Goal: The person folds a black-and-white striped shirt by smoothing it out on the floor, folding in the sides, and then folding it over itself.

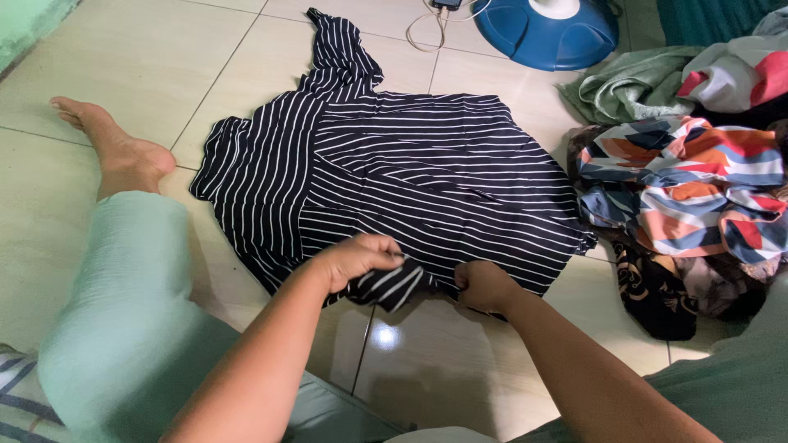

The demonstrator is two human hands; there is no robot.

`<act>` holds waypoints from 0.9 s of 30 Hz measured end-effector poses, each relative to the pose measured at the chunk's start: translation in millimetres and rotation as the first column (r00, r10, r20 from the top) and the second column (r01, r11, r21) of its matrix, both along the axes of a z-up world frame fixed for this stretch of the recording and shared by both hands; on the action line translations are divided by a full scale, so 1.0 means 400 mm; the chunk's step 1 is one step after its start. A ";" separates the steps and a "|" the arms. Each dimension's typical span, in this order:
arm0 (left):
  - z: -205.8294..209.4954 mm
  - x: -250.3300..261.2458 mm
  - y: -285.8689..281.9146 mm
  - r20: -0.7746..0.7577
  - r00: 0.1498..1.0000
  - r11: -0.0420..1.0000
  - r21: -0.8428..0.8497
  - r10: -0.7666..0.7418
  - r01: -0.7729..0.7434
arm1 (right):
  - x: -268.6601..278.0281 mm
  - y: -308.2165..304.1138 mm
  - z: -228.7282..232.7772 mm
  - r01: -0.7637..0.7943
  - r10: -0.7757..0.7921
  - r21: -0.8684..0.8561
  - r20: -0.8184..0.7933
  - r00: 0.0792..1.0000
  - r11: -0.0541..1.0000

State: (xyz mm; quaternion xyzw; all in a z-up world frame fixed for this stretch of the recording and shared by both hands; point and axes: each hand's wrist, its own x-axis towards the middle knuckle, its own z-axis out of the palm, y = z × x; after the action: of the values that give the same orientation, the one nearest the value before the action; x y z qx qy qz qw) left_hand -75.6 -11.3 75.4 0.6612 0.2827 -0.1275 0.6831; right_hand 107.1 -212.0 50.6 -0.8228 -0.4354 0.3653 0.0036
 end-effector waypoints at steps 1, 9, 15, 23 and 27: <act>0.015 0.002 0.012 0.082 0.994 0.992 -0.110 0.069 -0.059 | 0.005 0.000 -0.006 -0.003 0.003 0.012 0.010 1.000 1.000; 0.049 0.058 0.068 0.285 0.830 0.870 -0.281 0.480 -0.406 | 0.005 0.003 -0.006 0.068 -0.067 0.013 -0.074 0.995 0.998; -0.018 0.027 0.015 -0.071 0.994 0.732 0.682 0.078 -0.009 | 0.018 0.012 0.026 0.087 -0.090 -0.030 -0.093 0.992 0.996; -0.040 0.032 -0.049 -0.442 0.897 0.532 0.754 -0.022 0.385 | 0.063 0.022 0.026 0.169 -0.159 0.072 -0.122 0.980 0.983; -0.128 0.048 -0.055 -0.262 0.965 0.458 0.861 0.025 0.222 | 0.072 0.020 0.043 0.283 -0.273 0.037 -0.165 0.948 0.958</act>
State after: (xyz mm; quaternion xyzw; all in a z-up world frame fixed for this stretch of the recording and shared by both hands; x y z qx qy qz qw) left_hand -56.5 -33.3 24.2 0.9136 0.3480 -0.0801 0.1945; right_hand 136.1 -204.2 67.9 -0.8438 -0.3241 0.4122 0.1142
